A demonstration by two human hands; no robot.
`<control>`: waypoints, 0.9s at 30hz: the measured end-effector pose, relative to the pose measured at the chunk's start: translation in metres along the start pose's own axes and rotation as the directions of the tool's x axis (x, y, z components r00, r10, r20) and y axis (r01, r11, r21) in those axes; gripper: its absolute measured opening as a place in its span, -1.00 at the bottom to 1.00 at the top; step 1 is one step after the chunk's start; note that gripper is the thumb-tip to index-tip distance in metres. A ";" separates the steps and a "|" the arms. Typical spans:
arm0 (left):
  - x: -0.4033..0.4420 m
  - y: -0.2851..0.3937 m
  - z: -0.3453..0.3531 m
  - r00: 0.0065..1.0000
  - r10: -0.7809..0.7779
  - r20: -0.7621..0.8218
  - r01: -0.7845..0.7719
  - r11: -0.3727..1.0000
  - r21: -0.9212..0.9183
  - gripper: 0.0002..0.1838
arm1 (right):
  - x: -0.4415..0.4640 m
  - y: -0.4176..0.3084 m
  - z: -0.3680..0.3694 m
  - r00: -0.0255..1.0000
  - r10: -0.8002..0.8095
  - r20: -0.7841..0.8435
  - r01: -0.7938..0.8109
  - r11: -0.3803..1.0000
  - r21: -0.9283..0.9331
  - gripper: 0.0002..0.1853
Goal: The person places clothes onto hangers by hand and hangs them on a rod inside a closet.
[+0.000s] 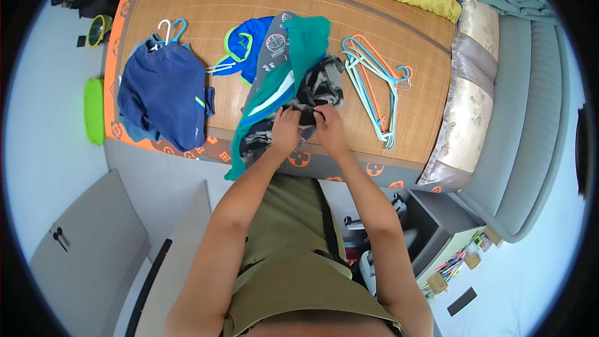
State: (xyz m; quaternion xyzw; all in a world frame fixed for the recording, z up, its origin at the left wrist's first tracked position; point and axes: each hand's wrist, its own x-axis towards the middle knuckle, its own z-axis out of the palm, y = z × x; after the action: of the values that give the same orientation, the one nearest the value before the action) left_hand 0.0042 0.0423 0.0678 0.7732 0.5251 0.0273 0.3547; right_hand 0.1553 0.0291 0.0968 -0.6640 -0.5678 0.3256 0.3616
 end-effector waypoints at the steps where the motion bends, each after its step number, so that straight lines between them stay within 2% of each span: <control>1: 0.002 0.005 0.002 0.988 -0.137 0.069 0.142 0.987 -0.077 -0.23 | 0.002 -0.006 -0.005 0.999 -0.047 -0.004 0.047 0.999 0.017 -0.90; 2: 0.000 0.015 0.006 0.959 -0.276 0.058 0.279 0.900 -0.335 -0.42 | 0.004 -0.008 -0.009 0.998 -0.059 -0.006 0.059 0.997 0.044 -0.87; 3: -0.001 0.027 0.003 0.950 -0.311 0.001 0.262 0.799 -0.542 -0.49 | 0.011 -0.016 -0.013 0.991 -0.130 -0.013 0.131 0.991 0.033 -0.86; 5: -0.004 0.041 -0.001 0.912 -0.402 -0.083 0.140 0.494 -0.858 -0.62 | 0.027 -0.044 -0.020 0.963 -0.268 -0.026 0.268 0.963 0.013 -0.83; 6: -0.001 0.028 0.007 0.867 -0.497 -0.034 0.139 0.308 -0.941 -0.66 | 0.034 -0.057 -0.019 0.948 -0.319 -0.003 0.319 0.946 0.057 -0.77; 7: -0.004 0.017 -0.009 0.847 -0.530 0.030 0.162 0.205 -0.965 -0.61 | 0.041 -0.067 -0.016 0.908 -0.418 0.012 0.416 0.905 0.091 -0.72; 9: -0.008 0.002 -0.035 0.631 -0.775 0.038 0.103 0.035 -0.994 -0.55 | 0.045 -0.081 -0.010 0.890 -0.451 0.067 0.446 0.891 0.081 -0.68; 11: -0.017 -0.057 -0.018 0.415 -0.897 -0.150 0.428 0.338 -0.838 -0.46 | 0.037 -0.057 0.004 0.943 -0.326 0.069 0.328 0.945 -0.018 -0.64; 14: -0.044 -0.082 -0.023 0.458 -0.883 -0.100 0.638 0.405 -0.655 -0.30 | 0.020 0.005 0.020 0.996 -0.069 0.050 0.076 0.985 -0.153 -0.58; 17: -0.052 -0.088 -0.016 0.588 -0.782 -0.206 0.514 0.558 -0.651 -0.19 | 0.002 0.049 0.030 0.991 0.135 0.025 -0.122 0.950 -0.287 -0.44; 19: -0.047 -0.088 -0.008 0.620 -0.743 -0.251 0.422 0.586 -0.692 -0.25 | 0.002 0.053 0.036 0.978 0.199 -0.056 -0.205 0.903 -0.378 -0.31; 20: -0.047 -0.090 -0.006 0.648 -0.715 -0.264 0.388 0.608 -0.692 -0.26 | 0.003 0.055 0.039 0.941 0.336 -0.037 -0.333 0.907 -0.257 -0.15; 21: -0.046 -0.090 -0.006 0.674 -0.684 -0.278 0.355 0.630 -0.691 -0.26 | 0.004 0.058 0.046 0.951 0.308 -0.003 -0.303 0.935 -0.181 -0.13; 23: -0.043 -0.074 -0.024 0.733 -0.514 -0.446 0.182 0.779 -0.600 -0.42 | 0.004 0.066 0.062 0.967 0.247 0.055 -0.246 0.969 -0.020 -0.07; 24: -0.044 -0.061 -0.044 0.771 -0.405 -0.491 0.113 0.846 -0.521 -0.46 | 0.015 0.019 0.046 0.832 0.504 0.231 -0.506 0.861 -0.053 -0.23; 25: -0.047 -0.051 -0.059 0.799 -0.289 -0.527 0.036 0.898 -0.438 -0.50 | 0.009 0.028 0.053 0.868 0.450 0.208 -0.430 0.893 -0.134 -0.34; 26: -0.056 -0.047 -0.066 0.819 -0.257 -0.513 0.076 0.935 -0.347 -0.66 | 0.004 0.041 0.064 0.902 0.388 0.187 -0.349 0.913 -0.214 -0.44; 27: -0.066 -0.053 -0.064 0.868 -0.289 -0.404 0.188 0.944 -0.270 -0.67 | 0.001 0.049 0.070 0.931 0.322 0.170 -0.264 0.919 -0.294 -0.53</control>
State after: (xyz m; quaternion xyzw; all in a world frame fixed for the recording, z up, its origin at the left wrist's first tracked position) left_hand -0.0941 0.0312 0.1066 0.6313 0.6768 0.2144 0.3122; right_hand 0.1221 0.0328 0.0184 -0.7453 -0.5356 0.3667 0.1524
